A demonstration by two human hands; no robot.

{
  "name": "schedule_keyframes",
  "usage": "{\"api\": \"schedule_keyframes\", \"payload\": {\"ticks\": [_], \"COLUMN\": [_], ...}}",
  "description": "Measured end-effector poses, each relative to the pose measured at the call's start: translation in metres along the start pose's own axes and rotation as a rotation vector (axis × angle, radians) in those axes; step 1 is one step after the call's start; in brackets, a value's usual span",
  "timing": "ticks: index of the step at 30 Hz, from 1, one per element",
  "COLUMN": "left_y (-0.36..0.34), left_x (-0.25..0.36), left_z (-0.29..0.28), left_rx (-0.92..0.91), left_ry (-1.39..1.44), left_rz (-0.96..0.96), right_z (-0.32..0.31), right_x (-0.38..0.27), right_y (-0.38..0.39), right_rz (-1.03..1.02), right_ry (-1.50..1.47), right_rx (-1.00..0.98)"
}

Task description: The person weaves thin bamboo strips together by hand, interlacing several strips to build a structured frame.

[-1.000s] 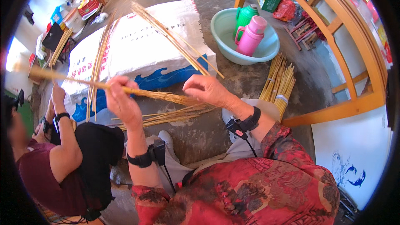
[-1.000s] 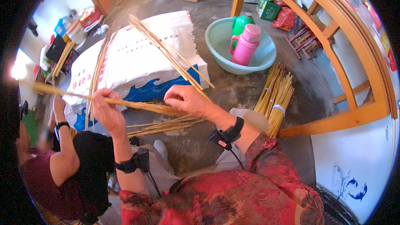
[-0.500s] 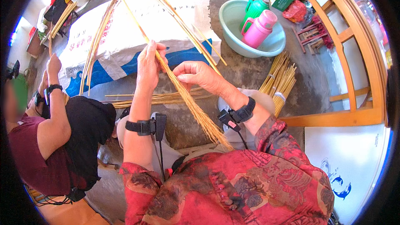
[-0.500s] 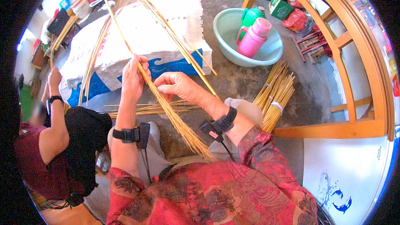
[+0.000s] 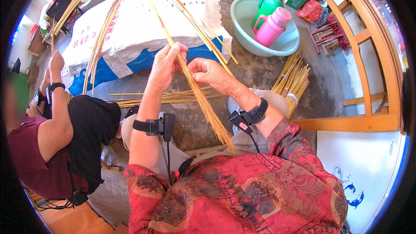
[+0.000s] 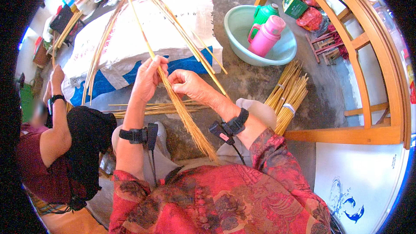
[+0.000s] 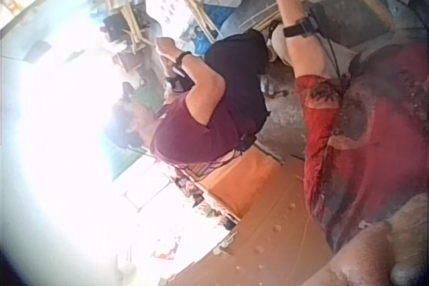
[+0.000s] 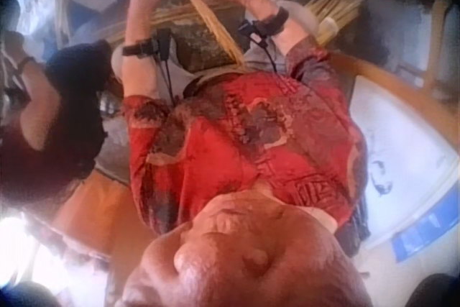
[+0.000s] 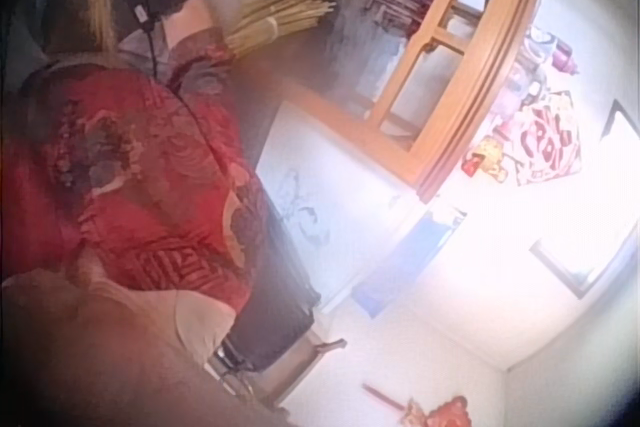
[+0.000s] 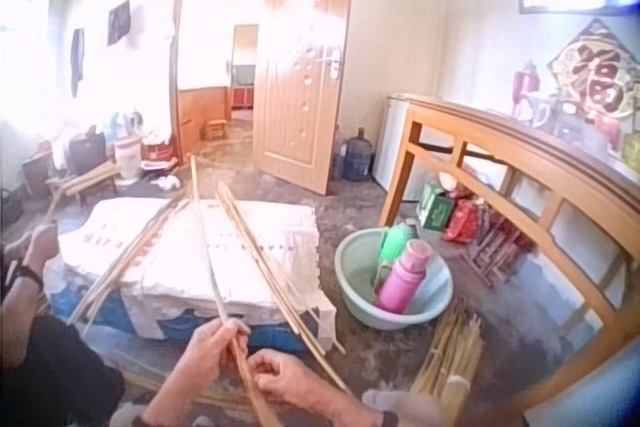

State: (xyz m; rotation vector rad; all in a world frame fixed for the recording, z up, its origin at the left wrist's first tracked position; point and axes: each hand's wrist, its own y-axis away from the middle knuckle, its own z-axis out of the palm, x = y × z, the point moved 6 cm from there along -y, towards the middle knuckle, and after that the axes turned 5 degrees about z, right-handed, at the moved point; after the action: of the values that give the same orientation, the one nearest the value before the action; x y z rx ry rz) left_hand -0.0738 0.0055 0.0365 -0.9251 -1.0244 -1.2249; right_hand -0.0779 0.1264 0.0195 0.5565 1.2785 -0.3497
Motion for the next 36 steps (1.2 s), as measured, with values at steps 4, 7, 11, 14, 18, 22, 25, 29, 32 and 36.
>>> {"api": "schedule_keyframes", "payload": {"ticks": [4,7,11,14,18,22,25,29,32,36], "left_y": [0.005,0.006,0.007,0.008,0.007,0.006,0.003,0.001,0.004,0.002], "left_x": [-0.001,-0.001,-0.001,-0.001,-0.001,-0.001,-0.004,-0.003,-0.002,-0.005], "left_z": [-0.004,-0.006,-0.007,-0.009,-0.012,-0.012,-0.011,-0.013,-0.021,-0.013], "left_rx": [-0.009,-0.002,-0.03,-0.016,0.019,0.024,0.052,0.094,0.149,0.114], "left_ry": [0.046,0.079,0.141,0.153,0.171,0.138,0.122,0.069,-0.083,-0.186], "left_rz": [-0.023,-0.038,-0.032,-0.014,0.001,0.004,0.013,0.04,0.052,0.012], "right_z": [0.002,-0.002,-0.001,-0.002,-0.004,-0.004,-0.007,-0.008,-0.003,-0.015], "right_x": [-0.004,-0.008,-0.011,-0.007,-0.007,-0.004,-0.004,-0.007,-0.009,0.002], "right_y": [0.0,0.0,-0.001,-0.004,-0.002,-0.002,0.001,0.0,-0.005,-0.008], "right_rz": [0.029,-0.013,-0.026,-0.079,-0.078,-0.091,-0.081,-0.09,-0.137,-0.054], "right_ry": [0.002,0.086,0.091,0.049,0.022,0.029,0.072,0.118,0.313,0.406], "right_rx": [0.025,0.096,0.101,0.121,0.148,0.192,0.231,0.249,0.226,0.232]}}
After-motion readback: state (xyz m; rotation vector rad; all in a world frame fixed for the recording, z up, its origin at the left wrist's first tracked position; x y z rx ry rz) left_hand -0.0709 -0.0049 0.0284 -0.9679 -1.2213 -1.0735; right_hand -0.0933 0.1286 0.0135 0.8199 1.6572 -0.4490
